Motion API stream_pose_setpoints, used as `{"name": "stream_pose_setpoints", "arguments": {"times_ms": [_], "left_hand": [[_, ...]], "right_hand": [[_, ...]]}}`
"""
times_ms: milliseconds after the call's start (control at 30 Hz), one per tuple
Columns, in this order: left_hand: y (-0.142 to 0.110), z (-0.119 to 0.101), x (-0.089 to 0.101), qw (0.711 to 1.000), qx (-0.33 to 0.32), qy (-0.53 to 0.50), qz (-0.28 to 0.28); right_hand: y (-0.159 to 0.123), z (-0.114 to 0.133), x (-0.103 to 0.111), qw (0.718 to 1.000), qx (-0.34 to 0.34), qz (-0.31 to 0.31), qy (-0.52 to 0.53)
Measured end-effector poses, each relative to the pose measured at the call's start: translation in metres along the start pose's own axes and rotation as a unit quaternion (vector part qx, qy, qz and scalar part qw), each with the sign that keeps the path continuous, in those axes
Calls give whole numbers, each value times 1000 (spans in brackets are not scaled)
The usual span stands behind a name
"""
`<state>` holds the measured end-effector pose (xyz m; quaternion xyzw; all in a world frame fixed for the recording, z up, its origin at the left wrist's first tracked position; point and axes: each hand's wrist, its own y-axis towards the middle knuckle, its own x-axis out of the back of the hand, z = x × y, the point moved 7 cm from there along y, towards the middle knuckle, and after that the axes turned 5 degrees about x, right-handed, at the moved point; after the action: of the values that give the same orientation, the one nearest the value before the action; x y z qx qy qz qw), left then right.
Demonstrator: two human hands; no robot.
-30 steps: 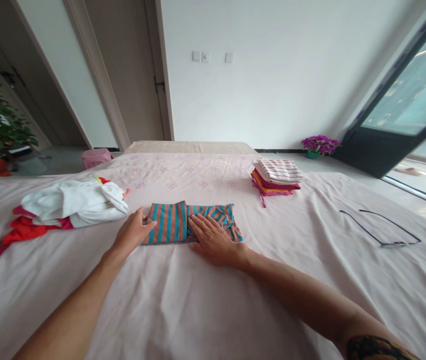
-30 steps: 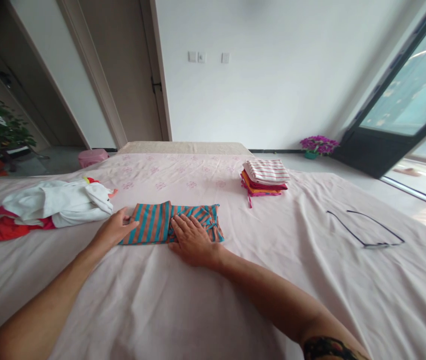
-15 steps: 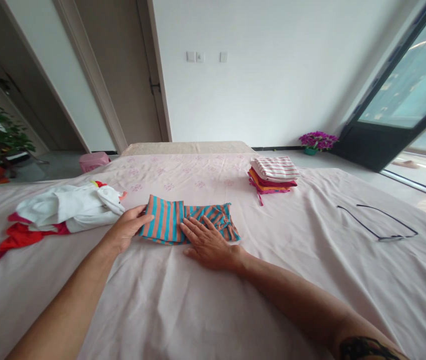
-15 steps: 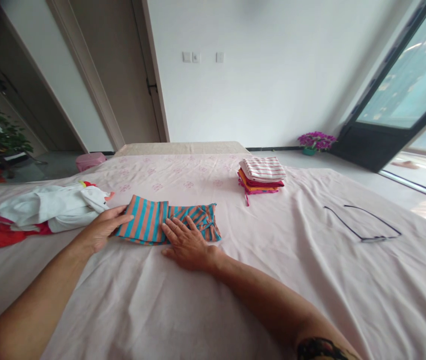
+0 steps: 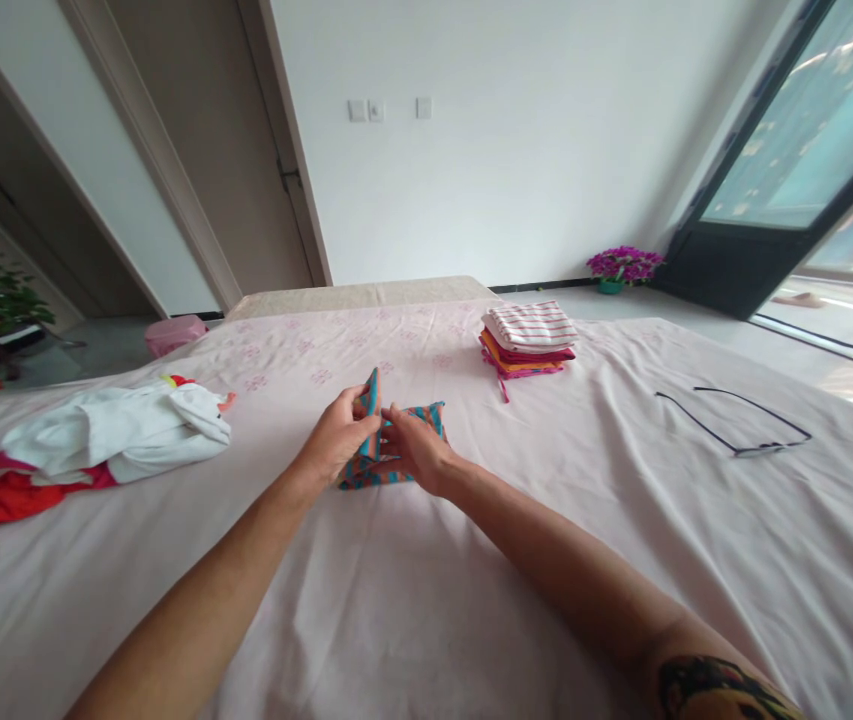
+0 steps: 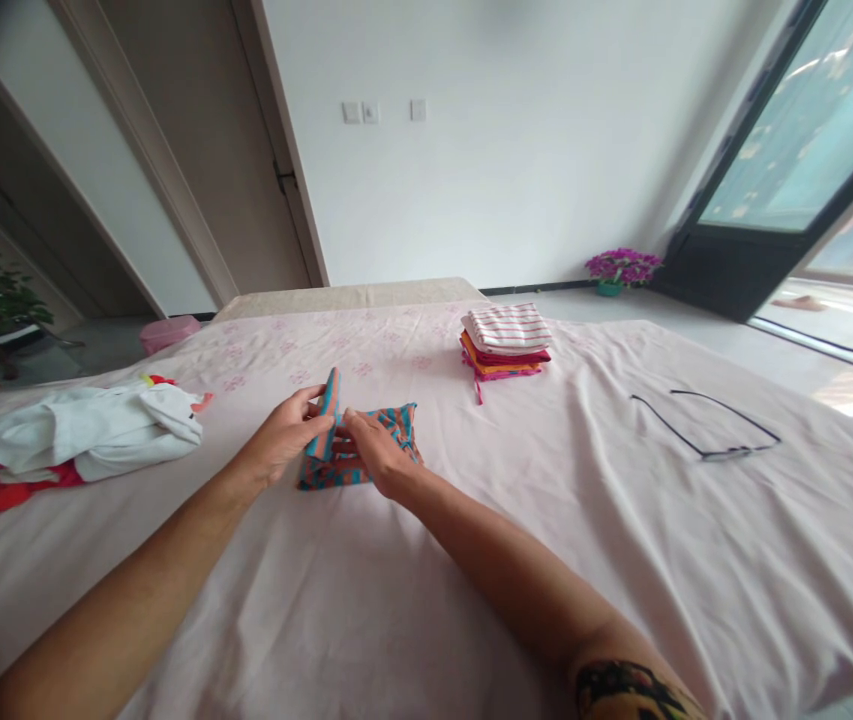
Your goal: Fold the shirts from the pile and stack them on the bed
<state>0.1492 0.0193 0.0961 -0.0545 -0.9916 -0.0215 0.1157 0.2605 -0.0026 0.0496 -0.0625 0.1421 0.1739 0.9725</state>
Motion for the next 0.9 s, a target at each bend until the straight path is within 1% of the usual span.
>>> {"name": "stream_pose_setpoints", "arguments": {"times_ms": [67,100,167,233,300,367,433,533,600,667,733,833,900], "left_hand": [[4,6,-18,999,20,-27,22],[5,9,-26,998,31,-38,34],[3,12,-36,998,21,-32,48],[-4,12,-36,999,-20,16,33],[-17,12,-28,993,-79,86,0],[-33,15,-19,976,-137,167,-19],[-48,23,-15,949,-187,252,-16],[-58,41,-11,903,-230,363,-21],[-56,51,-10,883,-241,402,-29],[-52,56,-12,877,-247,412,-25],[-49,56,-16,874,-254,414,-20],[-48,52,-23,865,-265,426,-12],[-50,51,-27,858,-271,437,-3]], "right_hand": [[-1,0,0,995,-61,6,73],[-1,0,1,992,-81,6,95],[-1,-1,5,989,-100,2,114],[1,-2,12,989,-98,-12,109],[3,-4,19,991,-89,-39,94],[4,-5,27,992,-75,-72,76],[4,-5,31,991,-73,-93,60],[3,-3,31,992,-77,-86,47],[2,2,30,995,-68,-67,36],[0,8,33,997,-52,-57,-9],[0,14,42,993,-32,-62,-91],[1,23,57,975,2,-72,-212],[3,26,64,963,6,-69,-262]]}}
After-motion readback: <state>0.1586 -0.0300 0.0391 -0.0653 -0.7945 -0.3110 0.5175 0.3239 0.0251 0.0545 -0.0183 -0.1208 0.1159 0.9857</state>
